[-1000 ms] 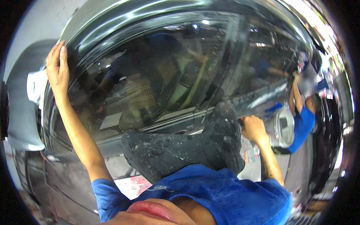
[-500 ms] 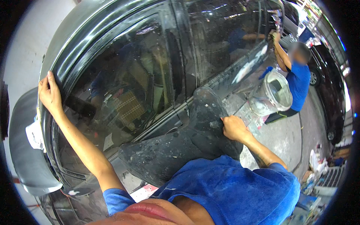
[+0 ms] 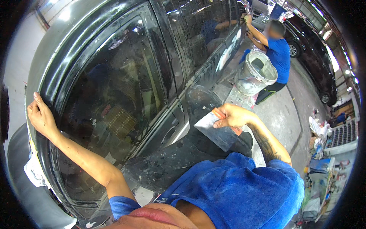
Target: The person sands the upper edge of a car's rear window frame using a sanding block. They repeatedly rub the surface, occasionally pause to wipe it with their hand, and continue sanding along the curved trim.
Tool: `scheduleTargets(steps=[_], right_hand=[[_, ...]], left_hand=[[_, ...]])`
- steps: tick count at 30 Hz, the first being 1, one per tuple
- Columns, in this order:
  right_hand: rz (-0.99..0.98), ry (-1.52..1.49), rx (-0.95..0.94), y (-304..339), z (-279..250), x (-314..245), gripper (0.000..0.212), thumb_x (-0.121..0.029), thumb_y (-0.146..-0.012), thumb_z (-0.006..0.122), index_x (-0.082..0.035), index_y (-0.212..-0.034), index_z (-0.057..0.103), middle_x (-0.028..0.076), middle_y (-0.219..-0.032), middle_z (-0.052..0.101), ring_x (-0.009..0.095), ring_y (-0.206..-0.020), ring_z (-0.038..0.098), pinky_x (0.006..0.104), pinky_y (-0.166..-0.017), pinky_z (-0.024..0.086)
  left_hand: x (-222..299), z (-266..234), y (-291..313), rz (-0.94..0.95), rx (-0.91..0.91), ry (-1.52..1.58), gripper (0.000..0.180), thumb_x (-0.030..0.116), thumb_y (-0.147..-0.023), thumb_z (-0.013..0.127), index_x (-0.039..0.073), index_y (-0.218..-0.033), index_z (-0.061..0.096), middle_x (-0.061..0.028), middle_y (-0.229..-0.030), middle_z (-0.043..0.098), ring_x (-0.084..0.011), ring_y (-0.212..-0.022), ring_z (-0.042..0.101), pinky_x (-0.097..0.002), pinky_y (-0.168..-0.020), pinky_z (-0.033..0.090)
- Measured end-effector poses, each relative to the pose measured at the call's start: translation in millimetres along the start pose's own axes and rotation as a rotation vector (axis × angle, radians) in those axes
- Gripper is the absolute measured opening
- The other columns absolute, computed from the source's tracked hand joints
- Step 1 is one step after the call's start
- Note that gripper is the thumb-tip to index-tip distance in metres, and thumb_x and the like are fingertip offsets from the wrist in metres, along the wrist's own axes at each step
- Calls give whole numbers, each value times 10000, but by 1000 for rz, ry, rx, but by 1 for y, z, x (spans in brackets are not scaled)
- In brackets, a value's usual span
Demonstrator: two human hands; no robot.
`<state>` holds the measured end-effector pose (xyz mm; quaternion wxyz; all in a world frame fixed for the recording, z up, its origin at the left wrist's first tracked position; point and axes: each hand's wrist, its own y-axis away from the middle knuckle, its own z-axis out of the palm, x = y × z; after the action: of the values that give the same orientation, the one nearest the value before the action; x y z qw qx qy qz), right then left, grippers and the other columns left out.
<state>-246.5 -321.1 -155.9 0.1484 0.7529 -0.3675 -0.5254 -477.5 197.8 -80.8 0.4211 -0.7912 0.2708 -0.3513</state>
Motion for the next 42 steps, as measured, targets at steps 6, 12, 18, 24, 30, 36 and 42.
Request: scheduleTargets(steps=[6,12,18,24,30,36,42], right_hand=[[-199,-290,68,-21,26,-1,276,-175,-897,797,12,-877,595,28,-571,590,163,-405,623,287,-325,465],[-230,-408,-122,-65,50,1,217,-117,-891,787,21,-905,620,52,-615,622,155,-400,617,278,-313,462],[-189,-443,-456,-129,72,-3,384,-191,-923,764,-42,-714,478,62,-488,551,174,-360,592,289,-305,429],[-318,-336,-651,-194,105,-9,415,-235,-925,755,-26,-694,480,98,-478,569,185,-353,582,322,-325,421],[-431,-379,-784,-219,112,-1,410,-250,-925,753,-27,-717,480,46,-508,536,167,-371,582,313,-364,422],[-486,-456,-790,-224,112,3,322,-226,-919,748,30,-791,603,61,-530,566,174,-373,576,320,-382,415],[-439,-502,-862,-218,112,1,281,-199,-923,745,58,-909,633,86,-615,619,168,-386,585,306,-349,425]], left_hand=[[-12,6,6,110,61,-101,519,500,-1006,577,20,-1045,770,-140,-949,697,-321,-930,650,-418,-852,482],[-13,6,8,25,42,-108,510,500,-991,607,20,-1048,769,-116,-940,697,-303,-911,654,-402,-842,484],[-24,16,8,59,36,-115,474,460,-996,625,13,-1072,763,-111,-933,691,-266,-907,662,-392,-837,489],[-31,34,11,60,59,-186,370,365,-1000,653,19,-1057,769,-101,-909,685,-252,-870,656,-367,-798,498],[-31,37,10,146,116,-209,304,296,-1020,628,35,-1049,780,-84,-908,696,-227,-857,664,-361,-785,505],[-24,23,13,140,92,-238,275,248,-1031,606,40,-1067,782,-79,-910,698,-206,-836,647,-360,-765,495],[-23,10,14,148,91,-252,280,233,-1037,579,44,-1096,778,-88,-923,691,-207,-854,640,-354,-782,489]])
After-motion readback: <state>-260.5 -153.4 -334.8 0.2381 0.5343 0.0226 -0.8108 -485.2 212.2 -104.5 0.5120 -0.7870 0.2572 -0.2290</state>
